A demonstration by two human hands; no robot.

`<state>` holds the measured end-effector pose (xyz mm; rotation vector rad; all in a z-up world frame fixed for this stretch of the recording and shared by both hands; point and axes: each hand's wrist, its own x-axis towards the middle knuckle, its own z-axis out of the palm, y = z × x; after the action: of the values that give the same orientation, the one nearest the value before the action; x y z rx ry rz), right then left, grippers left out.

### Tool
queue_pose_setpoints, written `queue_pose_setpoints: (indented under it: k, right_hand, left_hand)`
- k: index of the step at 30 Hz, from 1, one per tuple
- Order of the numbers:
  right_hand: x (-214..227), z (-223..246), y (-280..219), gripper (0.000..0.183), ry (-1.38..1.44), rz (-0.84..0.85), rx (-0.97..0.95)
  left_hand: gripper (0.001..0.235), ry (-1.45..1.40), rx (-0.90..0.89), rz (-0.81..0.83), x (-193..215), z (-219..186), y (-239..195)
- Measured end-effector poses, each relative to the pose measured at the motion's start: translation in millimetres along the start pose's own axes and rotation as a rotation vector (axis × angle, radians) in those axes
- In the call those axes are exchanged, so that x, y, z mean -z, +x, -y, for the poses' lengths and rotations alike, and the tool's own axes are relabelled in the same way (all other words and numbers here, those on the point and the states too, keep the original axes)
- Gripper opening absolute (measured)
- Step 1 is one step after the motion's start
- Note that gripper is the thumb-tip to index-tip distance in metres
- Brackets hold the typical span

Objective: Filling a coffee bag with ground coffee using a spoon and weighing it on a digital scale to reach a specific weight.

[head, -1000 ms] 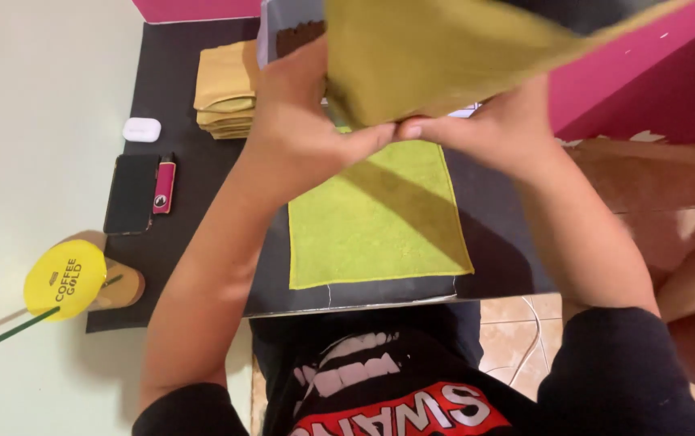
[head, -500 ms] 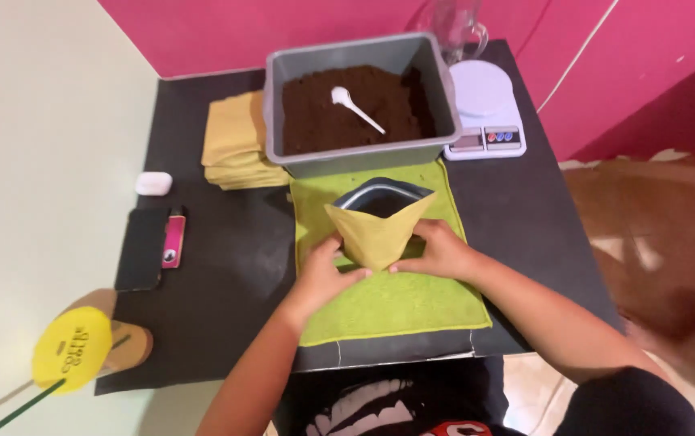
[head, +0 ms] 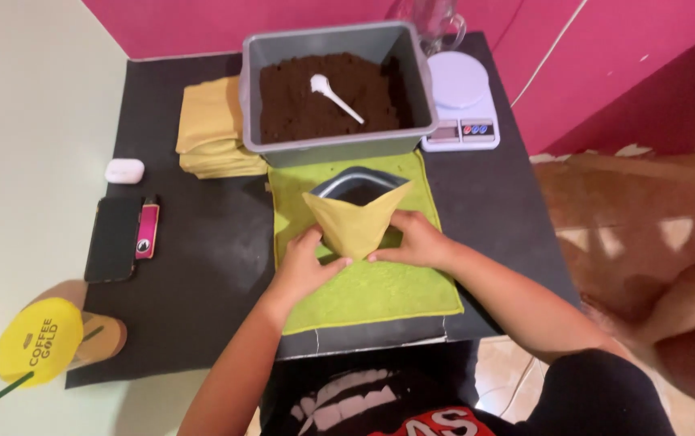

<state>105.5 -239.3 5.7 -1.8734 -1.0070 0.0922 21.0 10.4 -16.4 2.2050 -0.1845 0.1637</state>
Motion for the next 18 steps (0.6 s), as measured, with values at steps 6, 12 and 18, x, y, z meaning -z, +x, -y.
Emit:
queue_pose_setpoints:
  k: [6,12,18]
  right_hand:
    - [2,-5,1,0.052,-0.008,0.013,-0.013]
    - [-1,-5,-1,0.052,0.001,0.010,-0.023]
    - [1,-1,0,0.052,0.002,0.010,-0.018]
  left_hand:
    - [0.071,-0.021,0.025,0.015,1,-3,1]
    - [0.073,-0.035,0.044,0.067,8,-18,-1]
    - [0.077,-0.030,0.057,0.083,9,-18,-1]
